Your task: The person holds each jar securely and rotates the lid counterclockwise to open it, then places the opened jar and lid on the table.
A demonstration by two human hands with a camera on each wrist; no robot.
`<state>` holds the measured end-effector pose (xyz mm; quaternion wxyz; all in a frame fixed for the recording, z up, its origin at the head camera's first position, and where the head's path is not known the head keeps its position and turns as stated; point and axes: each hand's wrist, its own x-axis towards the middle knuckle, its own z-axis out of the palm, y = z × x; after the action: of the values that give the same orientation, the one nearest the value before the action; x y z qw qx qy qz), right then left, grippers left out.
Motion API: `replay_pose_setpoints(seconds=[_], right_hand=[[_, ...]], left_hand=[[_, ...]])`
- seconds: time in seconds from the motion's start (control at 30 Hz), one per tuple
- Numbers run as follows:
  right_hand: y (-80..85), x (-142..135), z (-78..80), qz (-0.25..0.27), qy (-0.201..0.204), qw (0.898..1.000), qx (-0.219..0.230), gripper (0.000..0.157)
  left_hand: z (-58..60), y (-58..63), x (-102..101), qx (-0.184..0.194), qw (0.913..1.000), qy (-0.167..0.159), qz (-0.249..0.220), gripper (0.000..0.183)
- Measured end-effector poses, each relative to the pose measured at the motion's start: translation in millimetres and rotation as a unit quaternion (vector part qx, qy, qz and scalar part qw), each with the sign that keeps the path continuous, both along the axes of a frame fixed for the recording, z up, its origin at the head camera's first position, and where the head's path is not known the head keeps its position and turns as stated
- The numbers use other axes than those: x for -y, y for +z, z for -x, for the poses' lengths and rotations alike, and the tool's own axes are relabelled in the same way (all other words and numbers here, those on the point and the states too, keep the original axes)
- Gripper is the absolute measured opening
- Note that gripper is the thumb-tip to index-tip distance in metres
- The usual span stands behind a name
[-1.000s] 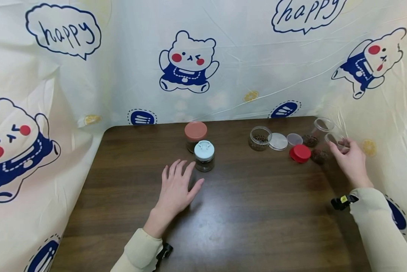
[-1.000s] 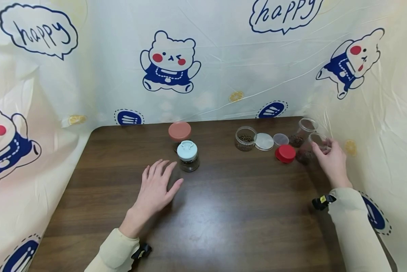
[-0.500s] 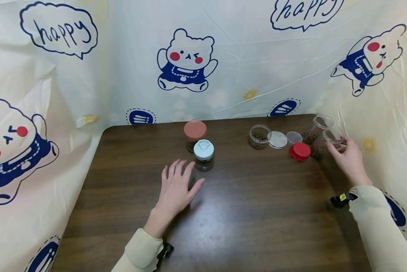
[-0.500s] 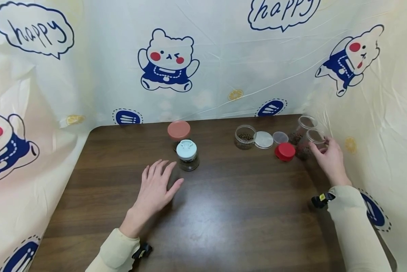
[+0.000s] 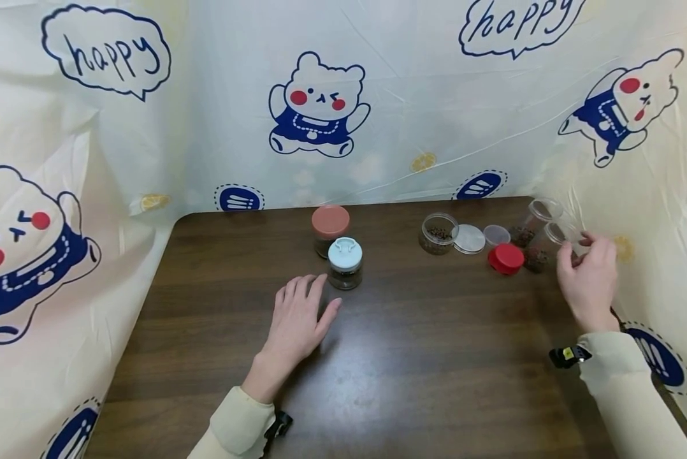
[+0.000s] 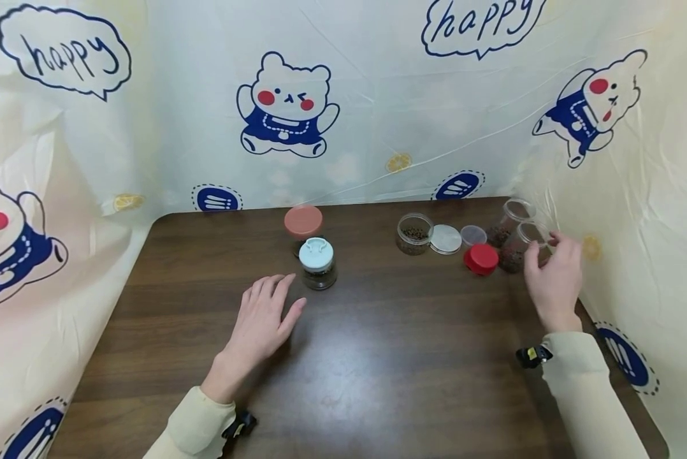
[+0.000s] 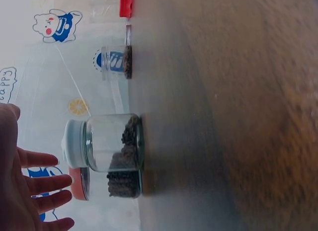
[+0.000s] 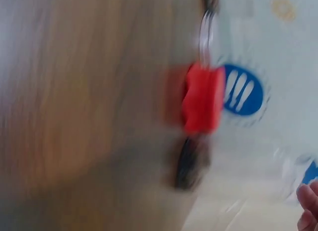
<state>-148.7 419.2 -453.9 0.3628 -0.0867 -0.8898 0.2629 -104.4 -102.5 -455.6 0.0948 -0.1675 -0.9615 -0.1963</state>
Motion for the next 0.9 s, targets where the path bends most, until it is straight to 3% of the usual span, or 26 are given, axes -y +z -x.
replay_pose_setpoints(seconds=[0.13, 0.3, 0.47, 0.67, 0.9], right_hand=[[10.0, 30, -3.8, 0.005, 0.038, 0.999, -0.023, 0.041], [20.5, 67, -9.3, 0.018, 0.099, 0.995, -0.006, 0.039], [26.9, 100, -19.3, -0.023, 0.148, 0.989, 0.020, 0.033], [35.9, 135, -27.9, -0.090, 0.222, 0.971, 0.018, 0.029], [41.5, 175, -31.3, -0.121, 0.282, 0.950, 0.060, 0.030]], left_hand=[[0.0, 2.6, 1, -0.006, 1.0000, 0.001, 0.003, 0.054], [-2.3, 3.1, 1, -0.017, 0.9998, 0.004, 0.009, 0.048], [-4.9, 3.2, 2, -0.023, 0.9993, 0.003, 0.029, 0.055], [-4.6, 4.1, 1, -0.024, 0.9989, 0.004, 0.040, 0.062], [-5.0, 4.7, -1, -0.031, 0.9988, 0.007, 0.038, 0.061]])
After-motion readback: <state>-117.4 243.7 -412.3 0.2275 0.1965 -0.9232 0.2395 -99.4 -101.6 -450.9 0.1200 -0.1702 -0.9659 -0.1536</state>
